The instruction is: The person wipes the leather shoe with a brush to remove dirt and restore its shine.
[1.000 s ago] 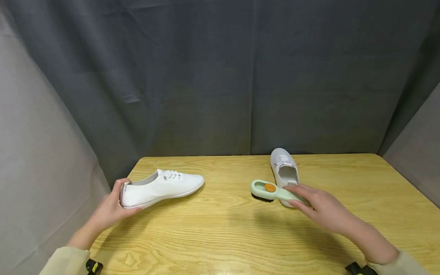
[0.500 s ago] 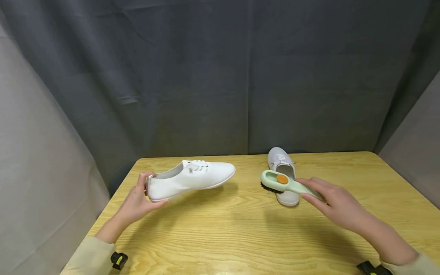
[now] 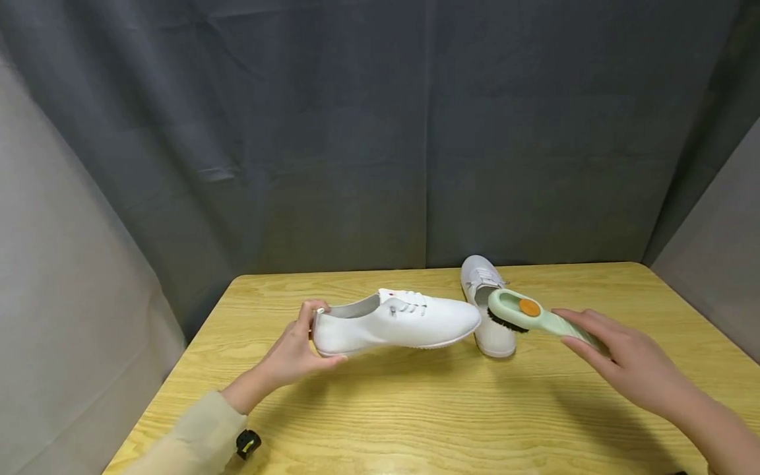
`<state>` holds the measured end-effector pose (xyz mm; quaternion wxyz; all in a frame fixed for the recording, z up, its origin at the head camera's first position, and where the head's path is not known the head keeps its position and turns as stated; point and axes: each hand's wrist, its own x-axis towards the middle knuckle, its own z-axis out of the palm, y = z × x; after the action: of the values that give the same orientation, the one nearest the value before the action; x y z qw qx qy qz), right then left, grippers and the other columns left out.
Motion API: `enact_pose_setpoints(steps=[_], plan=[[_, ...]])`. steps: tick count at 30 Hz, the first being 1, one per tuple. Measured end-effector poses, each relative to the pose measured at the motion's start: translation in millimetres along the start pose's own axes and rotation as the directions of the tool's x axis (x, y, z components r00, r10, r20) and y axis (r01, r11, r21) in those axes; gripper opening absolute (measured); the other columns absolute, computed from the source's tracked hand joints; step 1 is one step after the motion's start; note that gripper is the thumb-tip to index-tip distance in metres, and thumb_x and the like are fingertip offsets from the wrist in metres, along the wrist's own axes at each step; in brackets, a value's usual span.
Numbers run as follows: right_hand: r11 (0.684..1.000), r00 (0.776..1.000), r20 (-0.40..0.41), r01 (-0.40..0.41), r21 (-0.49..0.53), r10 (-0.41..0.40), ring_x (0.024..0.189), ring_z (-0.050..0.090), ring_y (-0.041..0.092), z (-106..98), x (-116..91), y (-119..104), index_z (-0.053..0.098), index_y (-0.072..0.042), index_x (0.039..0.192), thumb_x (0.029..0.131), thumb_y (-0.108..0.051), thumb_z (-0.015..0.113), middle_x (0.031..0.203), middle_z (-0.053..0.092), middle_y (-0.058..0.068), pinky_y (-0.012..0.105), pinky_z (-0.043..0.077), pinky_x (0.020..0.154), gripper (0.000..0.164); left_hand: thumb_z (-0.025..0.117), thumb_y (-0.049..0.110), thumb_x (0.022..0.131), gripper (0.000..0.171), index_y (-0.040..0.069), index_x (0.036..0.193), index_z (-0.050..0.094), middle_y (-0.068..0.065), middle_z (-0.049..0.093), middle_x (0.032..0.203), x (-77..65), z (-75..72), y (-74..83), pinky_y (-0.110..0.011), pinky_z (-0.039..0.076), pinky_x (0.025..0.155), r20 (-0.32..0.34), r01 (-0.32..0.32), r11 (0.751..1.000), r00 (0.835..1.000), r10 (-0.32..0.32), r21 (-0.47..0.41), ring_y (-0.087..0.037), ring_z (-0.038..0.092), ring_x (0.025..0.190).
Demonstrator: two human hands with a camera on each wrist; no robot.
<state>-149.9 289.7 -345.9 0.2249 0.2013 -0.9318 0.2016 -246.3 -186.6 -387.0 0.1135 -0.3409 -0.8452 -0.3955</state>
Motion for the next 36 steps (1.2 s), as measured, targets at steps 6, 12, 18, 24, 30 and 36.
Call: enact_pose_setpoints(steps=[6,12,18,24,30,36], plan=[[0.997,0.998,-0.018,-0.061,-0.043,0.060,0.071,0.045,0.002,-8.9,-14.2,19.4,0.059,-0.013,0.130,0.092,-0.014,0.068,0.100,0.058,-0.009,0.027,0.036,0.056,0.039,0.087,0.017,0.073,0.076,0.013,0.125,0.031,-0.004,0.054,0.115,8.0,23.7,13.2,-0.032,0.052,0.072,0.098,-0.052,0.995,0.993,0.060,-0.086,-0.015,0.058,0.089],[0.991,0.994,-0.031,-0.106,-0.077,0.104,0.074,0.045,0.002,-15.8,-25.3,38.7,0.059,-0.008,0.130,0.093,-0.015,0.067,0.104,0.060,-0.002,0.025,0.036,0.057,0.038,0.087,0.017,0.074,0.075,0.014,0.124,0.030,-0.004,0.055,0.113,14.4,44.1,23.5,-0.028,0.051,0.073,0.168,-0.109,0.987,0.978,0.127,-0.114,-0.014,0.059,0.090],[0.981,0.986,-0.009,-0.168,-0.097,0.168,0.074,0.044,0.001,-19.7,-32.9,50.1,0.059,-0.001,0.127,0.094,-0.018,0.065,0.105,0.064,0.012,0.026,0.035,0.057,0.037,0.088,0.019,0.073,0.075,0.016,0.121,0.030,-0.004,0.057,0.111,16.2,62.2,31.2,-0.022,0.051,0.070,0.228,-0.128,0.988,0.963,0.146,-0.091,-0.012,0.059,0.089],[0.976,0.981,-0.021,-0.192,-0.097,0.191,0.076,0.044,-0.004,-19.3,-40.9,56.7,0.060,0.001,0.124,0.093,-0.018,0.067,0.104,0.064,0.015,0.022,0.035,0.058,0.037,0.088,0.022,0.072,0.075,0.016,0.120,0.031,-0.004,0.059,0.109,15.0,75.6,35.2,-0.019,0.048,0.069,0.271,-0.133,0.990,0.953,0.138,-0.039,-0.010,0.058,0.085],[0.980,0.984,-0.036,-0.176,-0.089,0.174,0.080,0.045,-0.005,-16.2,-40.2,57.1,0.061,-0.001,0.123,0.092,-0.017,0.068,0.106,0.064,0.014,0.021,0.034,0.060,0.035,0.086,0.023,0.075,0.071,0.017,0.120,0.030,-0.005,0.058,0.113,16.4,83.1,34.6,-0.019,0.047,0.072,0.322,-0.096,0.995,0.942,0.097,-0.019,-0.009,0.057,0.089],[0.983,0.987,-0.015,-0.159,-0.095,0.159,0.086,0.050,-0.002,-12.1,-33.5,52.7,0.061,-0.004,0.125,0.093,-0.019,0.068,0.109,0.065,0.013,0.027,0.040,0.062,0.035,0.086,0.029,0.075,0.072,0.018,0.121,0.031,-0.004,0.059,0.108,17.7,82.7,35.7,-0.020,0.047,0.068,0.357,-0.056,0.997,0.934,0.030,0.061,-0.008,0.056,0.083]])
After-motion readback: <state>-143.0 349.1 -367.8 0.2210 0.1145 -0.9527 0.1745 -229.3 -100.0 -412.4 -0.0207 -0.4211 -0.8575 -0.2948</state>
